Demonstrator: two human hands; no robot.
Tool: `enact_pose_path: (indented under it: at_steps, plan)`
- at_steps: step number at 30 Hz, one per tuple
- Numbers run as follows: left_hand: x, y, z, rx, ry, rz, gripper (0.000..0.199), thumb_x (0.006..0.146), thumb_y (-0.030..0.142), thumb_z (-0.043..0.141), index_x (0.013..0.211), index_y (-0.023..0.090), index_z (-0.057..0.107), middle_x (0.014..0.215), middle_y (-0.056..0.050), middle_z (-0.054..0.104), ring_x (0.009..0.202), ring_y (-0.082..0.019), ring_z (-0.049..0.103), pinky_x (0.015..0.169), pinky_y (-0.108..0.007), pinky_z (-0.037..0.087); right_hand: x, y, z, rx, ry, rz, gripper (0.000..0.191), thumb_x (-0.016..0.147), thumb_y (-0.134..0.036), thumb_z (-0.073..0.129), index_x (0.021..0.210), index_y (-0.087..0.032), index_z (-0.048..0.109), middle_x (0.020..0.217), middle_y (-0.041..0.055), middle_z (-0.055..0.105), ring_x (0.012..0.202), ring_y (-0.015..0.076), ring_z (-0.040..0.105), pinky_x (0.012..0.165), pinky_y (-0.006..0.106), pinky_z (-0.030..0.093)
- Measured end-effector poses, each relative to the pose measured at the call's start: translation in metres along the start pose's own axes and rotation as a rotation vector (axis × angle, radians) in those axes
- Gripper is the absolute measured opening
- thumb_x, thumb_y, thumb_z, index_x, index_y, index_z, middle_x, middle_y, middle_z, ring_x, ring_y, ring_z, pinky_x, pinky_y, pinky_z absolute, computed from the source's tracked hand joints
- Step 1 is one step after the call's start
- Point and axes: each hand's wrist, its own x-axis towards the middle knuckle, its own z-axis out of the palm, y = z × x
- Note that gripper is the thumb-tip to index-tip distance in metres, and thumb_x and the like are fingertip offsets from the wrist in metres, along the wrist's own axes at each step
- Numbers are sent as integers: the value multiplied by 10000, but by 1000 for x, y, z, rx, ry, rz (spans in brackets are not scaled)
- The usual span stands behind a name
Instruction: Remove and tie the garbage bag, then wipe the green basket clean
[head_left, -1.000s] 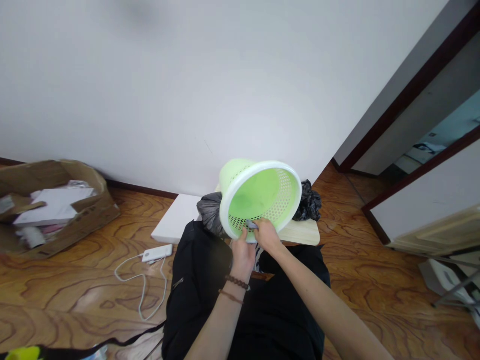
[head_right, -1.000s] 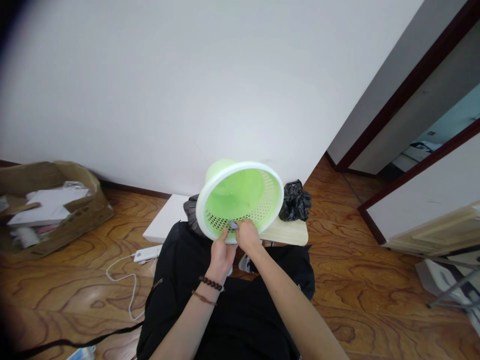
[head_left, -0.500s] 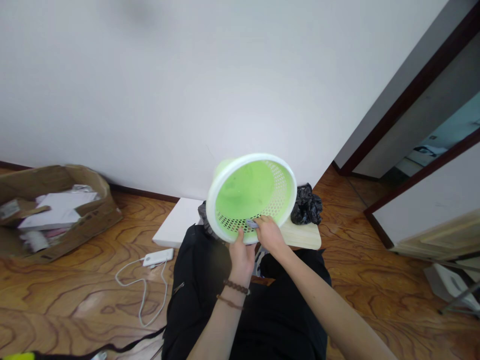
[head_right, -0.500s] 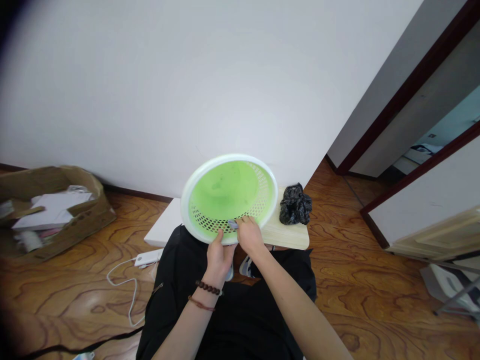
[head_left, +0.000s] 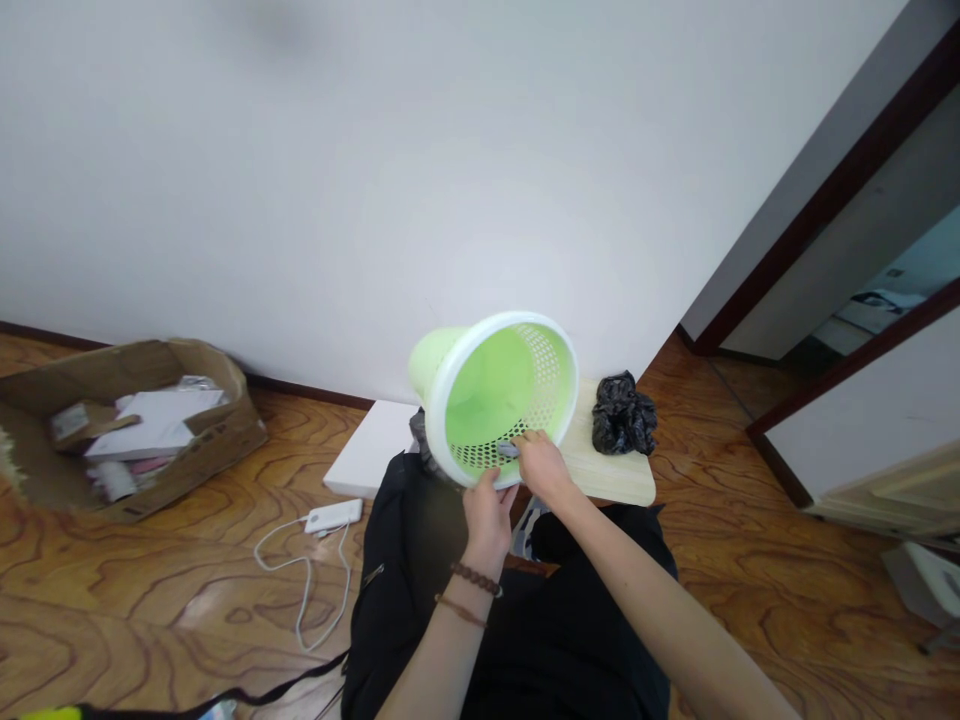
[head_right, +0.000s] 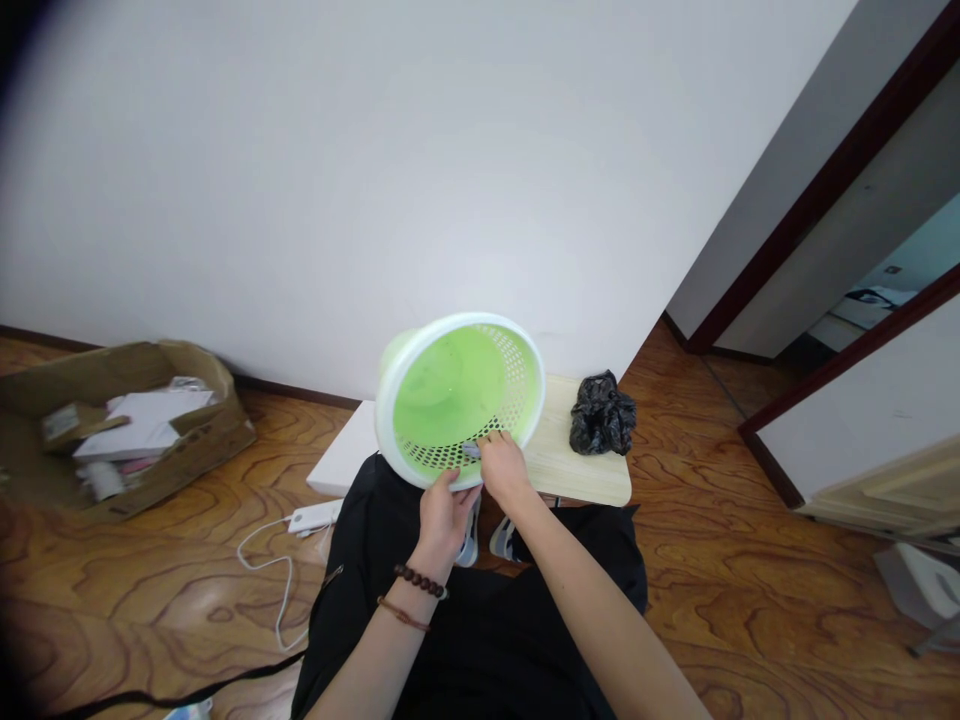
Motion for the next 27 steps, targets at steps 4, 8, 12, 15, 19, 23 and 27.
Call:
enact_pose_path:
  at_steps: [4, 8, 12, 15, 19, 23, 27]
  plan:
    - [3, -3, -2, 29, 7, 20, 278, 686, 36, 527, 955, 106, 547, 1019, -140, 635, 933, -242, 628, 794, -390, 527, -3, 16, -2, -85, 19, 31, 295, 836, -76, 410, 1039, -166, 604, 963, 89, 591, 922, 205, 460, 822, 282, 337]
    - [6, 10, -5, 192, -10, 7, 310, 691, 80, 553, 999, 118, 545, 1057, -137, 628, 897, -242, 638, 756, -410, 538, -3, 29, -7, -138, 60, 39, 263, 854, -105, 414, 1021, -170, 606, 966, 90, 587, 934, 214, 454, 811, 293, 336]
    - [7, 24, -6, 346, -31, 49, 292, 711, 145, 580, 999, 109, 553, 1069, -153, 622, 885, -242, 638, 738, -407, 544, -5, 35, -5, -153, 33, 49, 278, 856, -100, 411, 1045, -178, 598, 969, 88, 585, 943, 207, 450, 813, 292, 334]
    - [7, 25, -6, 347, -8, 64, 292, 705, 102, 549, 997, 105, 543, 1090, -152, 612, 888, -230, 636, 744, -393, 542, -8, 36, -3, -158, 23, 69, 276, 859, -99, 405, 1036, -183, 600, 968, 85, 581, 946, 202, 447, 815, 290, 333]
    - [10, 28, -11, 355, -16, 19, 336, 706, 130, 562, 1040, 105, 528, 1090, -159, 609, 861, -235, 644, 729, -404, 544, -9, 35, -6, -171, 35, 44, 281, 865, -116, 410, 1074, -182, 586, 995, 90, 573, 962, 204, 437, 836, 291, 326]
    - [12, 37, -15, 410, -43, 19, 350, 719, 210, 601, 1049, 108, 541, 1048, -165, 622, 820, -238, 654, 705, -405, 549, -9, 37, -9, -184, 38, 41, 286, 865, -113, 412, 1088, -180, 578, 1001, 90, 570, 963, 208, 434, 832, 298, 325]
    - [12, 35, -18, 348, -37, 37, 276, 724, 141, 563, 996, 96, 542, 1059, -164, 620, 833, -227, 653, 725, -389, 547, -12, 40, -11, -190, 39, 56, 269, 865, -117, 416, 1062, -175, 589, 986, 93, 571, 952, 211, 433, 826, 300, 321]
